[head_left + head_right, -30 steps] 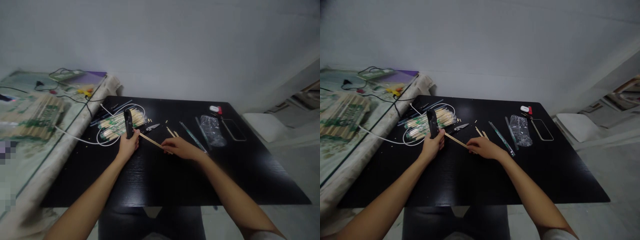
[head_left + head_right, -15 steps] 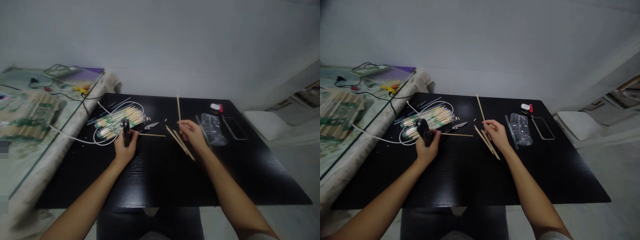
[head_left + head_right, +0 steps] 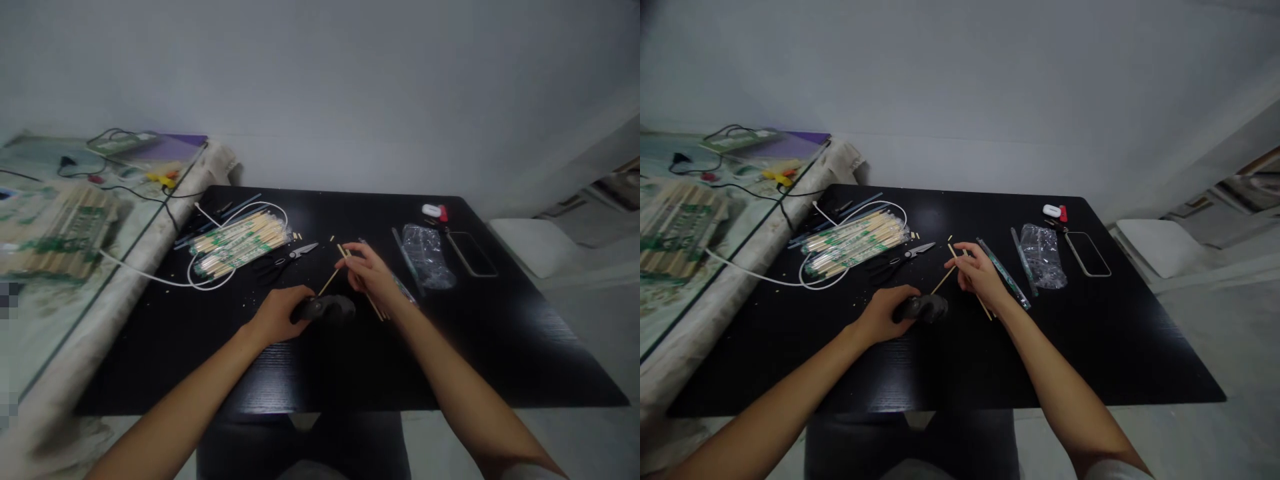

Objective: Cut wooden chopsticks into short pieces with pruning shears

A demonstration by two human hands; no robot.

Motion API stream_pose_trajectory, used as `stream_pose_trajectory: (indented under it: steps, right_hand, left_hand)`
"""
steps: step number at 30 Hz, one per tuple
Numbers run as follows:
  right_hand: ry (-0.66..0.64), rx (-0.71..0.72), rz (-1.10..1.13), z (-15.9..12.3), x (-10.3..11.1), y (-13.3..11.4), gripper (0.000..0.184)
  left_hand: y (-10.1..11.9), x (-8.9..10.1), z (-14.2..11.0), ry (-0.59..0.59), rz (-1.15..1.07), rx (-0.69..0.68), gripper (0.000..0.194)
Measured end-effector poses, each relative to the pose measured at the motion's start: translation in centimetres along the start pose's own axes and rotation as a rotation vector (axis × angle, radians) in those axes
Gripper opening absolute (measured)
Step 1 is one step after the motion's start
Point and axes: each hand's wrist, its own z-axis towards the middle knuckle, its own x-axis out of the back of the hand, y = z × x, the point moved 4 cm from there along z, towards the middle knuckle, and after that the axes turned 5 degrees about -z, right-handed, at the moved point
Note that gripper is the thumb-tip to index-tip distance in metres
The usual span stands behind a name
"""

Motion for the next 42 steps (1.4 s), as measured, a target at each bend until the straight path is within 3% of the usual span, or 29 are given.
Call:
stream_pose_trajectory:
  steps: [4,7,10,19,42]
  right_hand:
    - [-0.089,0.013,-0.053,-0.6,-1.2,0.0,0.034]
    - [-0.137,0.059,-0.128,-1.5,-2.2,-1.0,0.033]
    - [-0.137,0.122,-0.234,-2.4,-3.1,-2.1,0.032]
    - [-0.07,0.193,-0.271,-3.0,-4.1,-2.2,0.027]
    - [0.026,0.225,-0.265,-3.3,-4.0,-2.5,0.028]
  left_hand:
    - [0.2,1.1,0.2,0.172,0.096,0.027,0.015]
    - [0.2,2.5,0.4,0.325,0.244,0.014,0.022]
    - [0.0,3.2,0.6,0.382,0.322,0.044,0.031]
    - [-0.4,1.9,0.6,0.248,0.282,0.025,0.031]
    - [0.5,1.8,0.5,0.18,0.311,0.026,0.031]
